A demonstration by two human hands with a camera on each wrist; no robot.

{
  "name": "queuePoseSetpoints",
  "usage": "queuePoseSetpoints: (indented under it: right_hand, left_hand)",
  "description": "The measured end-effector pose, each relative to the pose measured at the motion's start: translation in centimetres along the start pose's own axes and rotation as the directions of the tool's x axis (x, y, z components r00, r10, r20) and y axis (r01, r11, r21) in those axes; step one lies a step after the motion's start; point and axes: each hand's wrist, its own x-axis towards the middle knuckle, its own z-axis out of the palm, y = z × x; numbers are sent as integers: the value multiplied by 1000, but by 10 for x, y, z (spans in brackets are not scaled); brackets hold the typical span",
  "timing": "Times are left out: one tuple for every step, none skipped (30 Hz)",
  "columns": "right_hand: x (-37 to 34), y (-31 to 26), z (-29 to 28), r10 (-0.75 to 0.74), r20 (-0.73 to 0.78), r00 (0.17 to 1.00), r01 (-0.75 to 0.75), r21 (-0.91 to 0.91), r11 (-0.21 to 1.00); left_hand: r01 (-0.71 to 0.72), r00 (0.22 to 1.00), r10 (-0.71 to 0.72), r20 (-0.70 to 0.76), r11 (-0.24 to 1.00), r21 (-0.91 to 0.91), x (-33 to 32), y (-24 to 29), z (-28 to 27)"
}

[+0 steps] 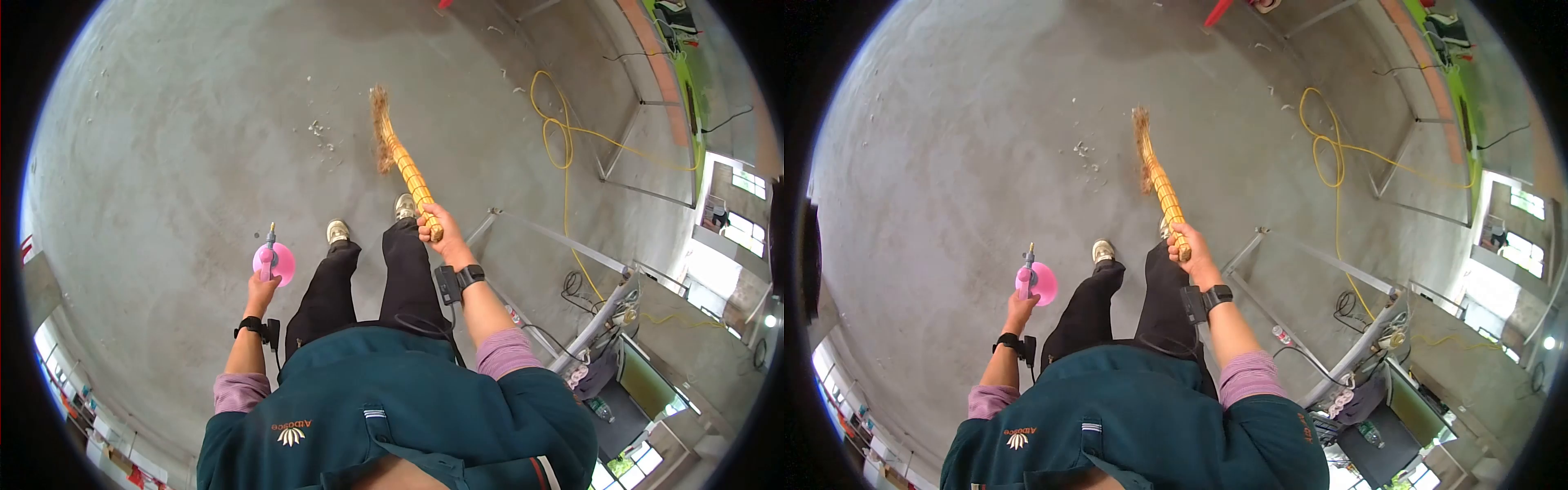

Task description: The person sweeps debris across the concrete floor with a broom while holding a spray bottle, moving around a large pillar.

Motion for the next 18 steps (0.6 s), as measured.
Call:
queuePoseSetpoints:
  right_hand:
    - [-6, -10, -1, 2, -6, 1000, -2, -3, 1000]
    - [-10, -23, -3, -60, -43, 997, 58, -49, 997]
    - [-11, -36, -6, -124, -74, 989, 117, -97, 988]
    - [-12, -51, -14, -173, -130, 976, 160, -101, 982]
    - [-10, -68, -25, -174, -134, 976, 162, -99, 982]
    - [-6, -86, -39, -202, -204, 958, 187, -92, 978]
    - [-3, -106, -52, -226, -275, 935, 209, -87, 974]
    - [1, -128, -66, -222, -281, 934, 206, -87, 975]
    - [4, -152, -78, -243, -322, 915, 227, -84, 970]
    - [9, -178, -93, -262, -361, 895, 249, -85, 965]
    - [14, -202, -107, -253, -362, 897, 238, -87, 967]
    - [22, -227, -123, -266, -401, 877, 275, -37, 961]
    - [34, -254, -144, -275, -439, 855, 313, 16, 950]
    - [45, -283, -165, -265, -439, 859, 305, 23, 952]
    - [59, -311, -194, -217, -416, 883, 291, 122, 949]
    - [67, -335, -208, -170, -389, 906, 269, 217, 938]
    - [74, -354, -221, -155, -391, 907, 256, 220, 941]
    - [78, -374, -227, -206, -391, 897, 305, 209, 929]
  left_hand:
    - [16, 1000, -16, 4, 999, -33, -3, 10, 1]
    - [-23, 999, 22, -28, 1000, -15, 6, 1, 5]
    - [-21, 999, 20, -25, 1000, -17, 9, 4, 6]
    - [-22, 999, 23, -37, 999, 26, 12, 9, 10]
    - [-24, 998, 28, -48, 997, 72, 16, 14, 13]
    - [-25, 999, 29, -44, 997, 74, 20, 21, 17]
    - [-17, 998, 23, -52, 993, 115, 24, 27, 22]
    - [-6, 998, 15, -60, 988, 155, 29, 34, 28]
    - [-1, 998, 10, -57, 988, 155, 35, 41, 36]
    - [37, 997, -29, -69, 993, 113, 41, 48, 44]
    - [80, 994, -74, -81, 994, 73, 44, 55, 53]
    - [68, 993, -63, -96, 996, 51, 44, 65, 62]
    - [76, 992, -70, -103, 996, 53, 41, 85, 71]
    - [75, 992, -68, -105, 995, 70, 37, 105, 79]
    - [75, 992, -66, -107, 993, 88, 33, 126, 88]
    - [38, 991, -30, -133, 998, 58, 31, 142, 99]
    - [52, 990, -43, -134, 997, 64, 30, 158, 106]
    - [51, 994, -45, -97, 997, 65, 24, 178, 113]
